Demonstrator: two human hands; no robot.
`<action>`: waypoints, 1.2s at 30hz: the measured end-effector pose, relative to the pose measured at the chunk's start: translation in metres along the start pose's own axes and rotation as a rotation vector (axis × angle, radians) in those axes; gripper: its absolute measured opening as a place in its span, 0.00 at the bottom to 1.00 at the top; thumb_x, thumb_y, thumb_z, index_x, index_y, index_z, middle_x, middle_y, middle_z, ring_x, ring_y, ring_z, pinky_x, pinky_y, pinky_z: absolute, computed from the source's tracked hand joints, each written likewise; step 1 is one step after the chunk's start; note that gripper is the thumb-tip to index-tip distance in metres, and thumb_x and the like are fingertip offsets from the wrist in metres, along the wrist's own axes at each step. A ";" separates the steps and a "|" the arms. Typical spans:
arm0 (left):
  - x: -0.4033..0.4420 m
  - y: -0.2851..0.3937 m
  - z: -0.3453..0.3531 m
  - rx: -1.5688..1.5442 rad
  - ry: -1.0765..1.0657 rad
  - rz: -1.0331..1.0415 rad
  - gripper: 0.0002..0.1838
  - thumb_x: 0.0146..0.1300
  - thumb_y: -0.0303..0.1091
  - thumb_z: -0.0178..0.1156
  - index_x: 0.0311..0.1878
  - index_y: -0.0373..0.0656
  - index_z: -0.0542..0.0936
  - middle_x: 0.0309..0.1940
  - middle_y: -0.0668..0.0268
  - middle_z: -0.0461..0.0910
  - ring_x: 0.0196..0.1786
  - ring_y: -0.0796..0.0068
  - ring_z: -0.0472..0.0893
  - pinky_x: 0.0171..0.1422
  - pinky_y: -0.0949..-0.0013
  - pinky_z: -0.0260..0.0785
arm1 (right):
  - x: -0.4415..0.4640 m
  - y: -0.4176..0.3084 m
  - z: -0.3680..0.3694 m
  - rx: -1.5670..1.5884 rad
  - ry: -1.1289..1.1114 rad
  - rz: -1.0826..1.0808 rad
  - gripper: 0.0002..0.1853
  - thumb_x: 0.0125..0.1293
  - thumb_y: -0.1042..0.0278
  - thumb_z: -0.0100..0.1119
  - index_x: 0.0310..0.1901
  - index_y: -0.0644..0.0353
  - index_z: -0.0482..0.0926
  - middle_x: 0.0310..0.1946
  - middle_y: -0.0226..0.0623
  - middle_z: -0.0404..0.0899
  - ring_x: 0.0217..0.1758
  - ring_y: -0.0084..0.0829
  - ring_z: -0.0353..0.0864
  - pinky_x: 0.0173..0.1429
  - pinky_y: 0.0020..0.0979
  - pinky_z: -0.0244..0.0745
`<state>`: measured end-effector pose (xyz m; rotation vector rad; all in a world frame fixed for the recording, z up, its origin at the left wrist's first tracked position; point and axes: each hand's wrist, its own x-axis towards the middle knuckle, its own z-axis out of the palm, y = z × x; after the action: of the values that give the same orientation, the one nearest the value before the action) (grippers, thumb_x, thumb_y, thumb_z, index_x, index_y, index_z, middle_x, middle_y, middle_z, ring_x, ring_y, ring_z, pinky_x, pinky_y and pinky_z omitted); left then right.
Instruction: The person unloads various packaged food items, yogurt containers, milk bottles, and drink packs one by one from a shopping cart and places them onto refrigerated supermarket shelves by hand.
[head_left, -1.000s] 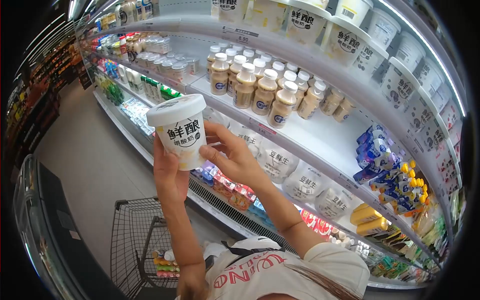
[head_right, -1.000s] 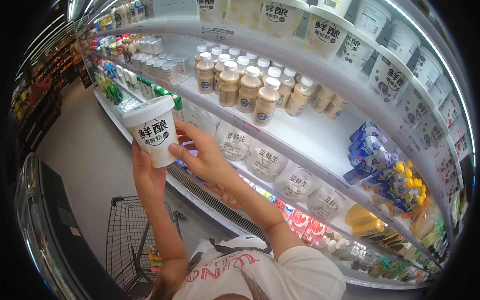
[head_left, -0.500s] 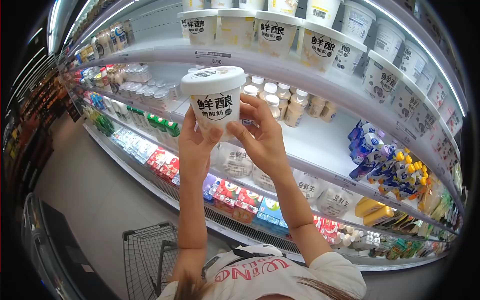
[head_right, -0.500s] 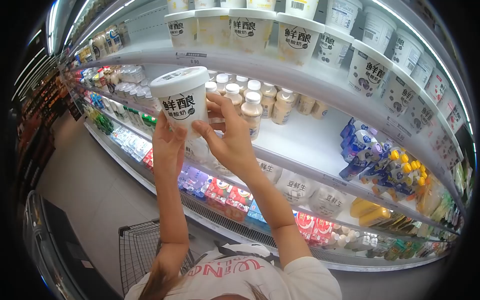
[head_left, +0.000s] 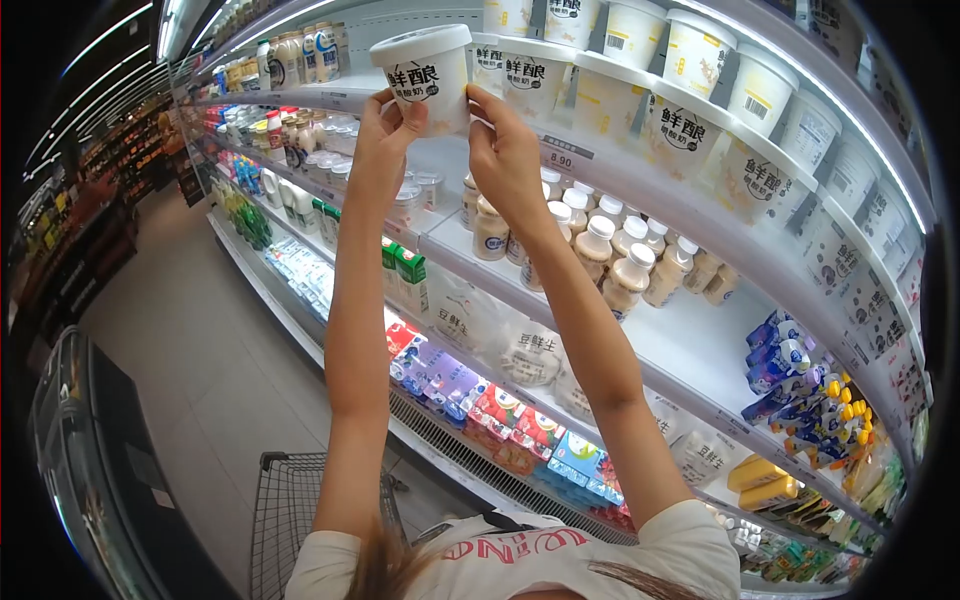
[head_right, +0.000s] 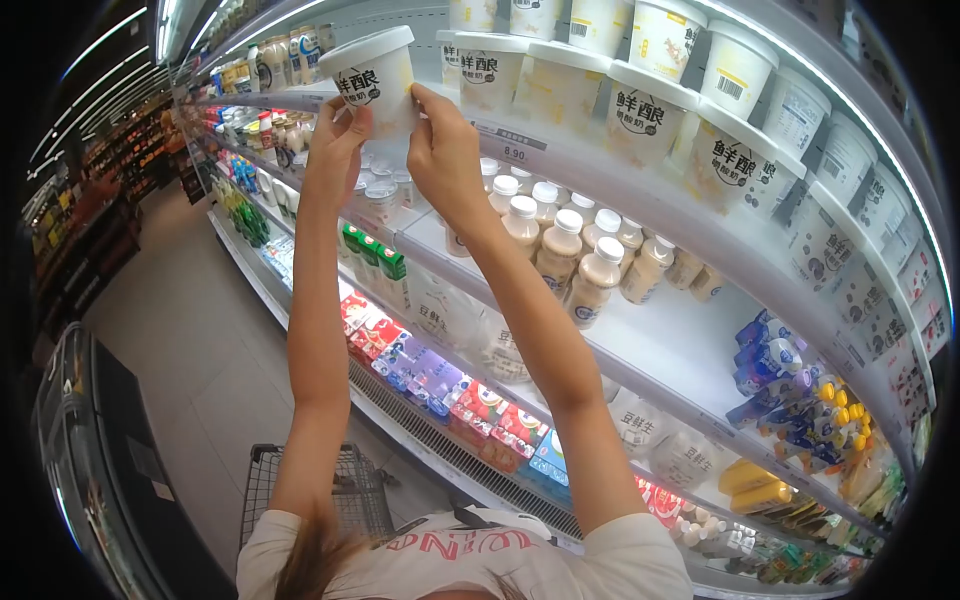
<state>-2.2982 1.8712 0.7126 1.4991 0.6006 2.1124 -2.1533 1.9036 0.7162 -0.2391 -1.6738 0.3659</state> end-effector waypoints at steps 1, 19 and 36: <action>0.015 -0.006 -0.008 -0.010 -0.033 0.016 0.35 0.63 0.44 0.65 0.60 0.27 0.61 0.56 0.52 0.74 0.60 0.67 0.72 0.69 0.67 0.58 | 0.007 0.007 0.007 -0.048 -0.002 -0.032 0.19 0.61 0.82 0.46 0.55 0.70 0.74 0.50 0.57 0.78 0.53 0.52 0.78 0.53 0.41 0.73; 0.142 -0.082 -0.048 0.484 -0.316 -0.008 0.35 0.70 0.41 0.57 0.73 0.36 0.55 0.58 0.52 0.75 0.62 0.64 0.72 0.68 0.65 0.60 | 0.061 0.048 0.033 0.027 -0.152 0.469 0.31 0.60 0.82 0.36 0.68 0.78 0.52 0.57 0.64 0.70 0.39 0.41 0.86 0.36 0.33 0.85; 0.133 -0.073 -0.040 0.791 -0.272 -0.067 0.57 0.47 0.56 0.75 0.72 0.34 0.55 0.55 0.47 0.78 0.61 0.57 0.76 0.69 0.59 0.61 | 0.040 0.077 0.037 -0.225 -0.175 0.186 0.34 0.59 0.75 0.49 0.63 0.86 0.50 0.63 0.70 0.57 0.61 0.57 0.64 0.63 0.40 0.61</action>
<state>-2.3643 2.0067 0.7548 2.0753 1.4599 1.6337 -2.1990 1.9858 0.7203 -0.5457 -1.8722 0.3443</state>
